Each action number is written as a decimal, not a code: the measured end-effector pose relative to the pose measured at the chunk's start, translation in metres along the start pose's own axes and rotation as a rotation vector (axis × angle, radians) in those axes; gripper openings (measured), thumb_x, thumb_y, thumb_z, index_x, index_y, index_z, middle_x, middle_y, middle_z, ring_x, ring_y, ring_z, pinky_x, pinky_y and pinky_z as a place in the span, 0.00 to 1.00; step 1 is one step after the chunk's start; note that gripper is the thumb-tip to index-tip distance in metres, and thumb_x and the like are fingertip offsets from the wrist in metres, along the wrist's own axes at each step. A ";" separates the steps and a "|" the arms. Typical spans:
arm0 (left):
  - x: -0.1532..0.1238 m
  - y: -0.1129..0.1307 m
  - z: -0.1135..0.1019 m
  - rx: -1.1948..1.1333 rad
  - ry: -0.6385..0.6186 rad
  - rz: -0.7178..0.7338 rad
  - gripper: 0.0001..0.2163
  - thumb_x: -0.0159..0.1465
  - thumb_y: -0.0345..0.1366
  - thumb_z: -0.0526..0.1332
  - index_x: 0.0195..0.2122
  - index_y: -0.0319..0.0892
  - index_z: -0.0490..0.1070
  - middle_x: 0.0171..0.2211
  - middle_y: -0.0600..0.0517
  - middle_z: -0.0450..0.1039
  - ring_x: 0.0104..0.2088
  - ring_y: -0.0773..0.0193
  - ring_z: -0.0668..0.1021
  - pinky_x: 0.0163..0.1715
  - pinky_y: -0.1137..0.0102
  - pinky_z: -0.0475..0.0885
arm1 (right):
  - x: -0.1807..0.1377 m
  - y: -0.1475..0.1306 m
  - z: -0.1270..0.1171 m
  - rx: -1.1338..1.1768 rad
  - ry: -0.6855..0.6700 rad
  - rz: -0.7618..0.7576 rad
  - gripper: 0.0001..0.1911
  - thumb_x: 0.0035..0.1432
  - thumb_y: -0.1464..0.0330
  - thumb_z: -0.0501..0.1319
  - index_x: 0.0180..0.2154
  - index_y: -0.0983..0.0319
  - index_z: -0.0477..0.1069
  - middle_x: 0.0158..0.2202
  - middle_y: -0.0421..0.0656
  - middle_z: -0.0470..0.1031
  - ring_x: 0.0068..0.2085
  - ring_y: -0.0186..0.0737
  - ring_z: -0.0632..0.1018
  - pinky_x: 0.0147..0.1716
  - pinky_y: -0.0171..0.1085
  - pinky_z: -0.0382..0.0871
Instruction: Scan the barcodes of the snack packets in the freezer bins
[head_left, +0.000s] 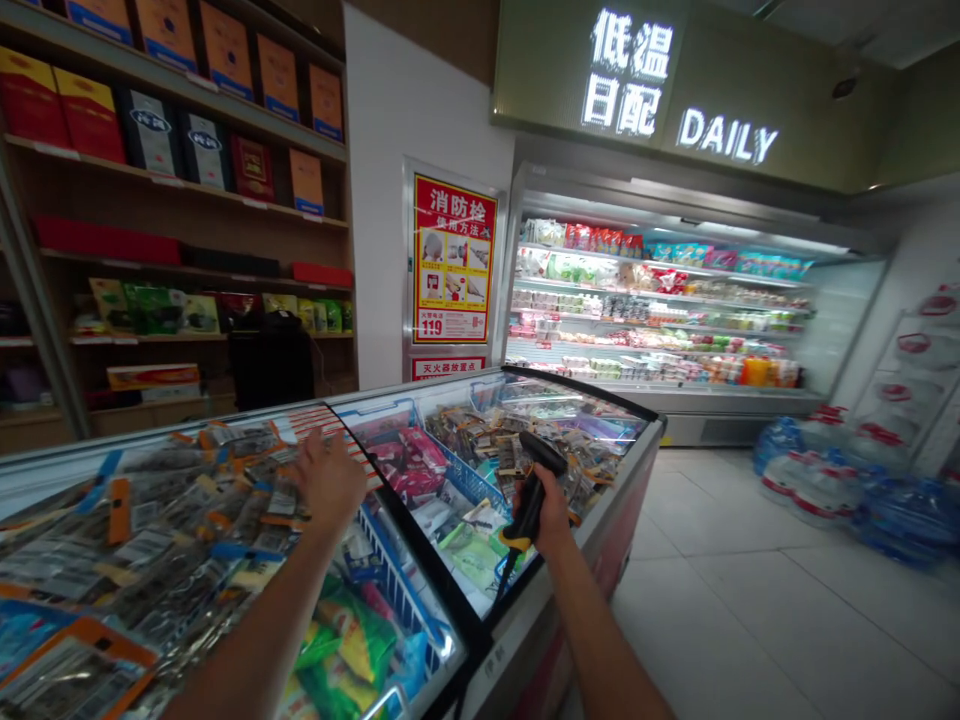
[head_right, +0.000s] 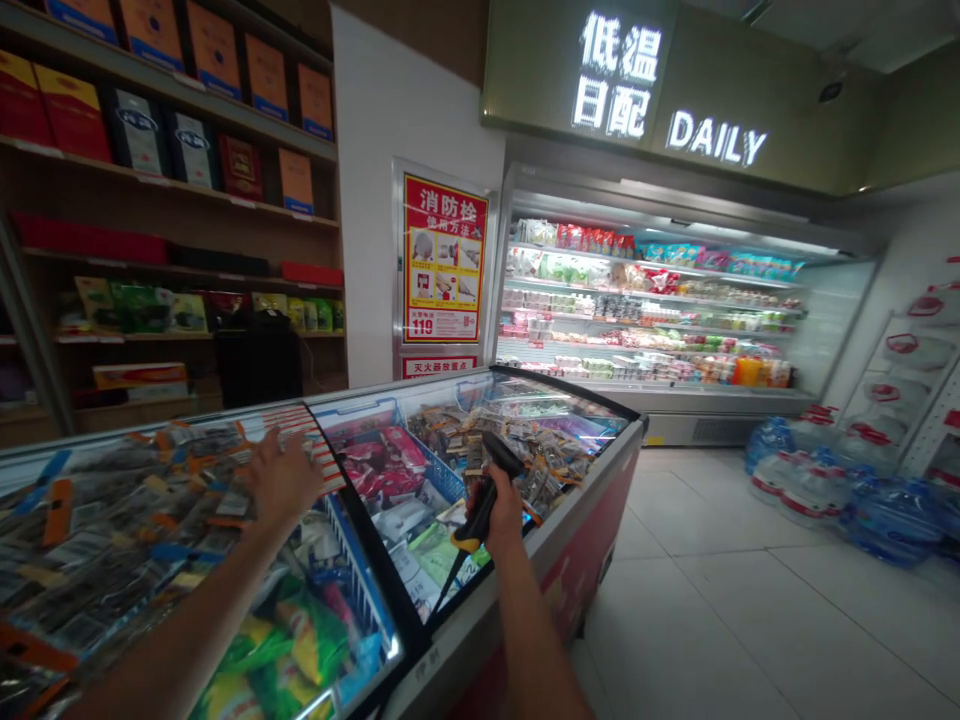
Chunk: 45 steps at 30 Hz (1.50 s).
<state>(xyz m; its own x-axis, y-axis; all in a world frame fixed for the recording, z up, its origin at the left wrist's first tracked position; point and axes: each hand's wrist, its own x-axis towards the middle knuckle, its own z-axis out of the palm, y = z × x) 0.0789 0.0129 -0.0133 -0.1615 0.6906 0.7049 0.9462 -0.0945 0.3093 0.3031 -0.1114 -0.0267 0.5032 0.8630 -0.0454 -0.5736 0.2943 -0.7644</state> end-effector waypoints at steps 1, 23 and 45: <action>-0.004 0.014 0.002 -0.017 -0.006 0.066 0.19 0.54 0.31 0.50 0.47 0.37 0.62 0.55 0.41 0.51 0.52 0.50 0.58 0.48 0.57 0.55 | -0.002 -0.005 -0.004 0.006 0.010 -0.006 0.13 0.41 0.60 0.58 0.27 0.62 0.62 0.14 0.35 0.67 0.12 0.31 0.66 0.10 0.30 0.58; -0.003 0.035 0.023 -0.016 -0.494 0.215 0.23 0.55 0.41 0.49 0.52 0.37 0.57 0.53 0.38 0.56 0.54 0.50 0.58 0.49 0.55 0.51 | -0.016 -0.029 -0.034 0.016 0.058 -0.014 0.12 0.40 0.60 0.60 0.24 0.62 0.62 0.14 0.36 0.67 0.13 0.30 0.66 0.11 0.30 0.58; -0.065 0.113 0.054 -0.351 -0.707 0.435 0.30 0.51 0.47 0.56 0.55 0.47 0.53 0.60 0.45 0.42 0.58 0.49 0.48 0.51 0.53 0.49 | 0.042 -0.014 -0.038 -0.064 0.099 0.022 0.10 0.42 0.62 0.59 0.23 0.63 0.66 0.15 0.40 0.71 0.14 0.33 0.69 0.12 0.30 0.61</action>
<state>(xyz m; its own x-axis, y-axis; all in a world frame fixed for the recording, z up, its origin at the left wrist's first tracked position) 0.2116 -0.0036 -0.0588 0.5102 0.8119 0.2838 0.7251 -0.5835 0.3656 0.3565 -0.0947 -0.0426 0.5543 0.8231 -0.1236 -0.5441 0.2460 -0.8021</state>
